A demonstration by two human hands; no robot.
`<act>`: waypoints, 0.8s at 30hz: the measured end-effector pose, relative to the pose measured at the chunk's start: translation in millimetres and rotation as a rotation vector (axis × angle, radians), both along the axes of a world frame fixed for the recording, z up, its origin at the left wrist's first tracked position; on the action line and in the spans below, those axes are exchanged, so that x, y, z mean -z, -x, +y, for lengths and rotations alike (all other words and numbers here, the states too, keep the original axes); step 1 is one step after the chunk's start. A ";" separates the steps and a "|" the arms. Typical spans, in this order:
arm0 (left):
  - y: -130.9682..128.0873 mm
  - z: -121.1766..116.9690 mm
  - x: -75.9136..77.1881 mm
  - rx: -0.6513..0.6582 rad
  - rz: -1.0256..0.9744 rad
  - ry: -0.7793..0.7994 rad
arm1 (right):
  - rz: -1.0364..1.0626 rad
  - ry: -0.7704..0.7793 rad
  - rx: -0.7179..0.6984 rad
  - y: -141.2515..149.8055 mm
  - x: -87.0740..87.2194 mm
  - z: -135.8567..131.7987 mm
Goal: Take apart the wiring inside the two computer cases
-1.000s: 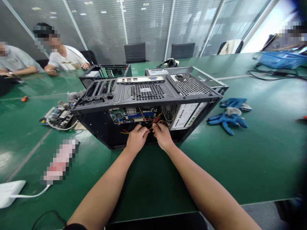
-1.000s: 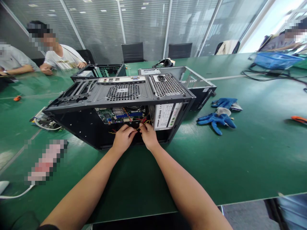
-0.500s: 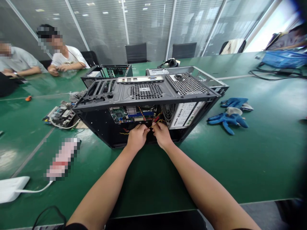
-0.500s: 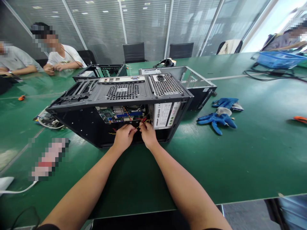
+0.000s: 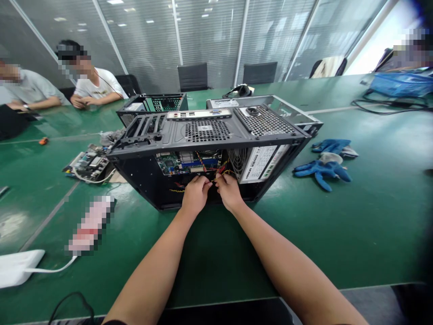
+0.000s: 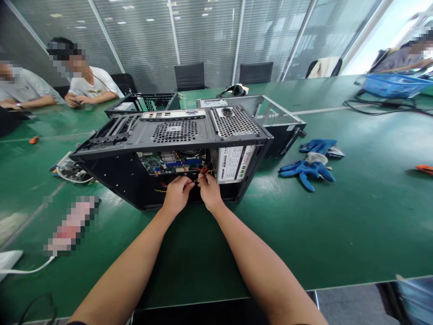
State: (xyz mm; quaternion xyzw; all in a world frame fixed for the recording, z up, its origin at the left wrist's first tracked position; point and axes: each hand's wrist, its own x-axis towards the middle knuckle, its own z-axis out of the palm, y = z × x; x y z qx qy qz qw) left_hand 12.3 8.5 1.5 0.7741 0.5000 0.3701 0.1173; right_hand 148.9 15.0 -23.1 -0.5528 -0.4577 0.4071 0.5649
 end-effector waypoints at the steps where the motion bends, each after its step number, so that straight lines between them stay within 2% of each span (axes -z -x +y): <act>1: 0.2 0.3 -0.2 0.006 0.012 -0.002 | -0.006 -0.002 0.010 0.4 -0.9 -0.2; 8: 2.2 3.4 -5.4 0.049 0.025 -0.019 | -0.115 -0.057 0.098 6.4 -6.4 -0.6; 14: 4.0 5.1 -4.9 0.070 -0.040 -0.056 | -0.170 -0.037 0.164 11.7 -7.1 2.5; 19: 3.6 4.9 1.1 0.043 -0.082 -0.062 | -0.143 -0.029 0.131 9.1 -9.1 -1.3; 24: 2.4 2.8 1.1 0.055 -0.037 -0.053 | -0.034 -0.012 0.066 3.9 -8.2 -4.6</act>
